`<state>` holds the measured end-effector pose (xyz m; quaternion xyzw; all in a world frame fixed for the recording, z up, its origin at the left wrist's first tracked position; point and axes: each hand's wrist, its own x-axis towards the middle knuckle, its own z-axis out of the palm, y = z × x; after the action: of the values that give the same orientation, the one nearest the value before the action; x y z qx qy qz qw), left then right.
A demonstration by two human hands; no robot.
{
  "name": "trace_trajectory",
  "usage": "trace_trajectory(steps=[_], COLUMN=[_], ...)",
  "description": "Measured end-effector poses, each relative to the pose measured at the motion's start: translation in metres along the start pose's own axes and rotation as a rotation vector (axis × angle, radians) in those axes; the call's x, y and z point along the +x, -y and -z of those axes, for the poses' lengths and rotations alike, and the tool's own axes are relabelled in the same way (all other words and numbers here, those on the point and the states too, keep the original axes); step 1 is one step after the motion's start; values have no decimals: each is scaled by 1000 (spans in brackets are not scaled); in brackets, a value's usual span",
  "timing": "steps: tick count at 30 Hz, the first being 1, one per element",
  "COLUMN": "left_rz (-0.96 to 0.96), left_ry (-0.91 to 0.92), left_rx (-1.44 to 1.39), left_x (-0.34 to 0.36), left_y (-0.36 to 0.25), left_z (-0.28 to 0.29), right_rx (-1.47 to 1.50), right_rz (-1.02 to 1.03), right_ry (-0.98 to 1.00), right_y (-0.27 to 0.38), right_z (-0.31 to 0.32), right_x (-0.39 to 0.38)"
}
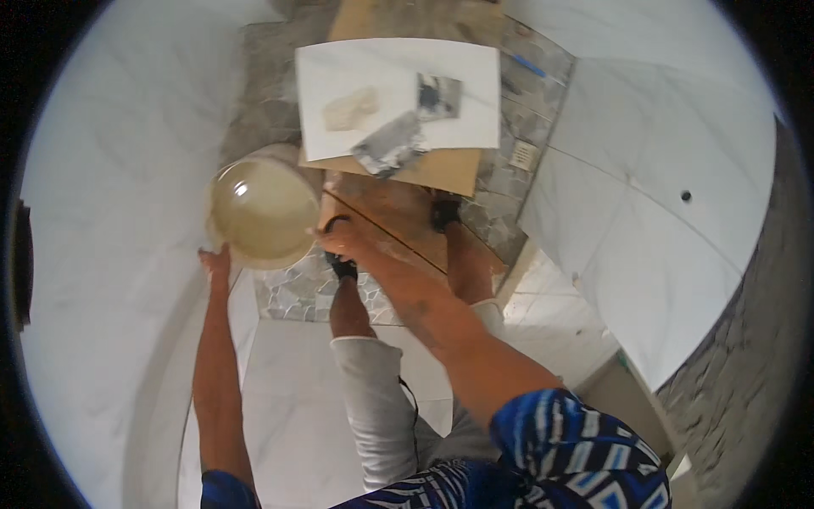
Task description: The person applies grout to wall tile joints using putty knives, carries a bucket of water across the room, and then washes their hands and cleans the putty knives.
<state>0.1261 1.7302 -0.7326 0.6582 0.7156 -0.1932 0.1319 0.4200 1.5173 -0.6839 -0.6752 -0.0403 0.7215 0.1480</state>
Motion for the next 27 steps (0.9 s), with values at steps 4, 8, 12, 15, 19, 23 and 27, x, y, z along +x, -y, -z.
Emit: trace_trajectory(steps=[4,8,12,15,19,23,27], left_rz=[-67,-258,-298,-381,-528,-593,-574], left_ry=[257,236,243,266,284,270,327], left_rx=[-181,87,201,97,88,55,-9], left_x=[2,12,25,31,9,-1,-6], left_y=[-32,-22,-4,-37,-54,-36,-39], left_z=[-35,-27,-3,-18,-36,-24,-13], right_rx=[-70,-101,-231,-743,-828,-406,-182], right_rz=[-67,25,54,511,657,378,222], right_ry=[-67,-129,-152,-235,-239,-338,-405], right_y=[-33,-51,-51,-96,-119,-97,-77], right_z=[-8,-25,-51,-41,-29,-46,-33], right_x=[38,47,46,79,99,82,50])
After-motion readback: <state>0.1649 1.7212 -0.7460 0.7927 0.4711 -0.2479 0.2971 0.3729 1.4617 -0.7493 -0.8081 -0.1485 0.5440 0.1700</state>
